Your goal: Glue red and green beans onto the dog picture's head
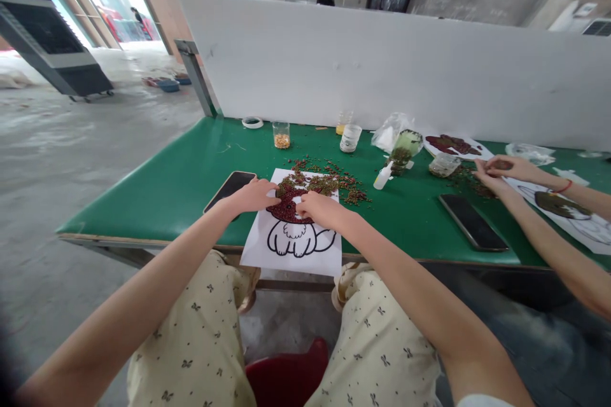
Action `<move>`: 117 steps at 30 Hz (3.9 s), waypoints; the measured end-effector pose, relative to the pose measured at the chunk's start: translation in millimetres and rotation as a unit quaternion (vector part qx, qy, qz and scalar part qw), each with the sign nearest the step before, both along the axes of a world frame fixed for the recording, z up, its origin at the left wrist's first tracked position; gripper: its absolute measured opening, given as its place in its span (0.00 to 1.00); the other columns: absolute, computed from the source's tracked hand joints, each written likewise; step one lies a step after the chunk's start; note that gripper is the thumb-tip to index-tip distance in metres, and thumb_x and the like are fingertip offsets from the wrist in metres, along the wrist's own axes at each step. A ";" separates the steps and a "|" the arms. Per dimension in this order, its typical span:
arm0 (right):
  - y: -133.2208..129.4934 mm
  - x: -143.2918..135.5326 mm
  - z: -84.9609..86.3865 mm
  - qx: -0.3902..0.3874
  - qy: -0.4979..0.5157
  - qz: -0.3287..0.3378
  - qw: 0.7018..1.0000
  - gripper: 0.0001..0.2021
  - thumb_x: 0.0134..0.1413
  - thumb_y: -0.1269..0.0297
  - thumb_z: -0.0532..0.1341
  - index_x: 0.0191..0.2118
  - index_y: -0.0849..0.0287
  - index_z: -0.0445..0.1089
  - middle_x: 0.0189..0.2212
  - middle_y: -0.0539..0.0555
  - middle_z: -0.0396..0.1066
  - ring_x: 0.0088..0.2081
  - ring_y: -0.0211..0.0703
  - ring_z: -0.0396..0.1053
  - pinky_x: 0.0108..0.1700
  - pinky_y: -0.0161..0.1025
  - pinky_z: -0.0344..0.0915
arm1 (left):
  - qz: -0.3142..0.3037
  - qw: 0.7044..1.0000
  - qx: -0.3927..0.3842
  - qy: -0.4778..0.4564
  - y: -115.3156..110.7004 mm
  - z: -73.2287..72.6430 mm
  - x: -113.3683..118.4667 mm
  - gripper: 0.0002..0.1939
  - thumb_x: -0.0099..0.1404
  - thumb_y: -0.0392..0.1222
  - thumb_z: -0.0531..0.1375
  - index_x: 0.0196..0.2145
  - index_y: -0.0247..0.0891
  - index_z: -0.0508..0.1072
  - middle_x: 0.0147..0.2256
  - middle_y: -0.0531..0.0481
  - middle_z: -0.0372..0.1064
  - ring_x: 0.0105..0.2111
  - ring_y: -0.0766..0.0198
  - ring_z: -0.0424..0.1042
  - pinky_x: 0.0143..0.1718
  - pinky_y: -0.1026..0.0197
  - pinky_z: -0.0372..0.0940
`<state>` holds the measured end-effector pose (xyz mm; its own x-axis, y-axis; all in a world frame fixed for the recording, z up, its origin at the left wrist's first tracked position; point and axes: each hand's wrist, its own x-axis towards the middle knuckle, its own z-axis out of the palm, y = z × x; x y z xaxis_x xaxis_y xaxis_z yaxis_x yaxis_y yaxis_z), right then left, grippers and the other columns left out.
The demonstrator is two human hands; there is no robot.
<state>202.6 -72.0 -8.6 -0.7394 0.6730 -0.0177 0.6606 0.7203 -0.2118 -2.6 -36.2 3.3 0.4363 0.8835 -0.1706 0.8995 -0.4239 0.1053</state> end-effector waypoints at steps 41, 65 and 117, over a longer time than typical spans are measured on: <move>-8.6 11.5 13.1 -0.022 0.345 -0.109 0.932 0.09 0.51 0.67 0.55 0.40 0.57 0.60 0.27 0.48 0.62 0.29 0.37 0.60 0.33 0.35 0.57 | -0.003 0.835 -0.177 -0.520 -7.5 -1.1 36.6 0.12 0.55 0.46 0.61 0.27 0.32 0.77 0.22 0.48 0.73 0.24 0.66 0.72 0.28 0.65 0.67; 97.8 79.4 -17.0 0.055 0.158 -0.493 0.854 0.13 0.50 0.74 0.52 0.41 0.60 0.67 0.43 0.58 0.68 0.42 0.47 0.66 0.39 0.39 0.61 | 0.151 0.964 -0.010 -0.220 33.0 -6.5 -17.8 0.10 0.56 0.39 0.58 0.21 0.34 0.73 0.20 0.48 0.72 0.21 0.66 0.70 0.23 0.67 0.61; 58.6 117.4 -31.5 -0.020 0.165 -0.334 0.928 0.25 0.35 0.85 0.48 0.39 0.60 0.71 0.43 0.56 0.72 0.45 0.46 0.69 0.48 0.43 0.64 | 0.158 0.940 0.003 -0.302 36.5 -17.3 -25.8 0.15 0.56 0.37 0.54 0.41 0.37 0.71 0.28 0.49 0.74 0.23 0.66 0.70 0.21 0.68 0.58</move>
